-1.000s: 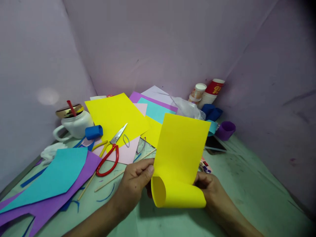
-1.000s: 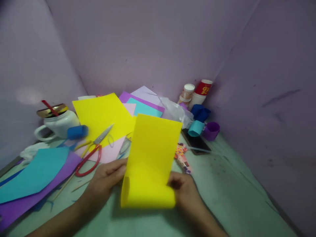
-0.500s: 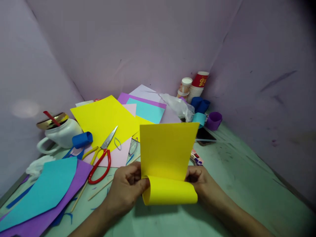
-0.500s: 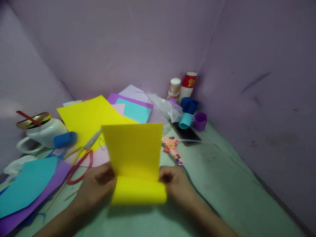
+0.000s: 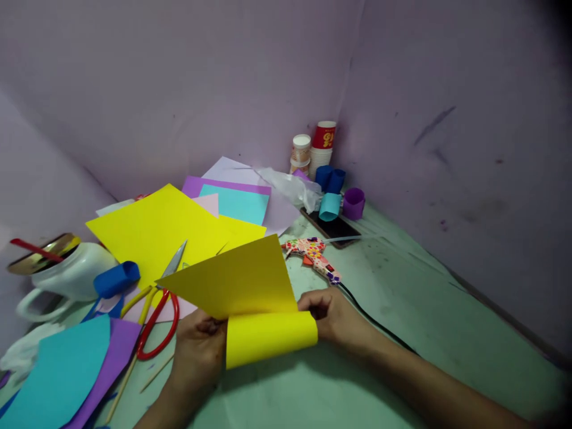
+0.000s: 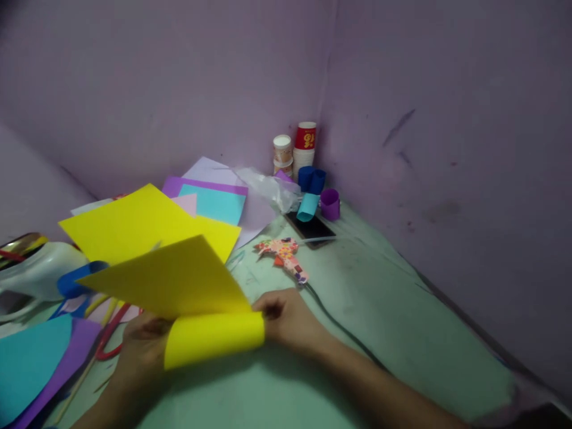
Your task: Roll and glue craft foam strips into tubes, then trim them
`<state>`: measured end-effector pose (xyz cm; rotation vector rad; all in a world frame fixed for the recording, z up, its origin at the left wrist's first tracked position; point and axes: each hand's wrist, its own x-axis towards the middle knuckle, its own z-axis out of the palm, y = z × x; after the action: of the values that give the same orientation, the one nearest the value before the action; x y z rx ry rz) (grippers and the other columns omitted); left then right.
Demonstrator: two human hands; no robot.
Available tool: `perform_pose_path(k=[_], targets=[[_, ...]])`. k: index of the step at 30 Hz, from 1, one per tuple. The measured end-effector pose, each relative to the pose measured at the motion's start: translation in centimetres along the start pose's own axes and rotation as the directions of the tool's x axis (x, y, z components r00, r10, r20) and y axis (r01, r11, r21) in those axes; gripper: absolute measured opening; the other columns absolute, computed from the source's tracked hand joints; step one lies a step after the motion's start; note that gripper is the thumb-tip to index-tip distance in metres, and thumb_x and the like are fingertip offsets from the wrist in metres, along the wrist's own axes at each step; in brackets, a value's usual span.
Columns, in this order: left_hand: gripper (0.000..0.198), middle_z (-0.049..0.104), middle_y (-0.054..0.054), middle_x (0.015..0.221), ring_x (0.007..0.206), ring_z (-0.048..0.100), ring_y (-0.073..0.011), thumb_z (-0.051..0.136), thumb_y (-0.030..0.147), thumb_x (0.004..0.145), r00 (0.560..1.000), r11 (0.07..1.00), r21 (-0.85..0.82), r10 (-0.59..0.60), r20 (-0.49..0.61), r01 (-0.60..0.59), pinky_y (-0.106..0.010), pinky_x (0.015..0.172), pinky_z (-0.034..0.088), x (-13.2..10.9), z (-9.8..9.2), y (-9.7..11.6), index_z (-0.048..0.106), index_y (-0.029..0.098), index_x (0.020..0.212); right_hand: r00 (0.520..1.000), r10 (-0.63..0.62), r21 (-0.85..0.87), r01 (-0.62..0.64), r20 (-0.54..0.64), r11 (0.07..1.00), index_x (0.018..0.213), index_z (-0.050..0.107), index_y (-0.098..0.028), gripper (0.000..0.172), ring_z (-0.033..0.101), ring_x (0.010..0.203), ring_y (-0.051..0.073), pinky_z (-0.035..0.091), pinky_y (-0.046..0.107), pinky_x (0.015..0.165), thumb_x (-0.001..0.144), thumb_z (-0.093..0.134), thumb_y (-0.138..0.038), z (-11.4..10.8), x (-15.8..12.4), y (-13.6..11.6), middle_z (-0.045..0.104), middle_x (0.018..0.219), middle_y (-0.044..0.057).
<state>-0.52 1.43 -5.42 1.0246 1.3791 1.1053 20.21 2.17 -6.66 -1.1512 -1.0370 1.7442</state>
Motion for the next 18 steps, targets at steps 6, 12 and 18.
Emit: perform_pose_path(k=[6,12,18], targets=[[0.024,0.068,0.0,0.06,0.06,0.066,-0.0219,0.076,0.024,0.052,0.997,0.998,-0.008,-0.069,-0.022,0.068,-0.026,0.047,0.047,0.0,0.2,0.1,0.064,0.018,0.072,0.996,-0.06,-0.039,0.063,0.063,0.997,0.08,0.077,-0.016,0.021,0.064,0.061,0.014,0.049,0.024,0.059,0.061,0.074,-0.024,-0.3,-0.3,0.0,0.072,0.068,0.003],[0.037,0.063,0.004,0.057,0.042,0.052,-0.0124,0.077,0.033,0.06,0.996,0.993,-0.083,-0.088,0.022,0.09,-0.023,0.041,0.041,-0.6,1.2,0.5,0.063,0.018,0.09,0.988,-0.095,0.04,0.1,-0.119,0.994,0.068,0.076,-0.015,0.017,0.056,0.044,0.01,0.046,0.02,0.044,0.051,0.078,-0.016,-0.2,0.2,1.3,0.067,0.052,0.001],[0.032,0.064,0.0,0.057,0.048,0.056,-0.0131,0.06,0.047,0.077,0.98,0.998,-0.064,0.012,0.2,0.001,-0.021,0.044,0.045,-1.0,1.1,1.3,0.064,0.016,0.073,0.987,-0.079,0.05,0.087,-0.14,0.995,0.072,0.075,-0.013,0.018,0.055,0.043,0.011,0.043,0.019,0.041,0.054,0.073,-0.011,-0.8,0.3,2.6,0.067,0.052,0.002]])
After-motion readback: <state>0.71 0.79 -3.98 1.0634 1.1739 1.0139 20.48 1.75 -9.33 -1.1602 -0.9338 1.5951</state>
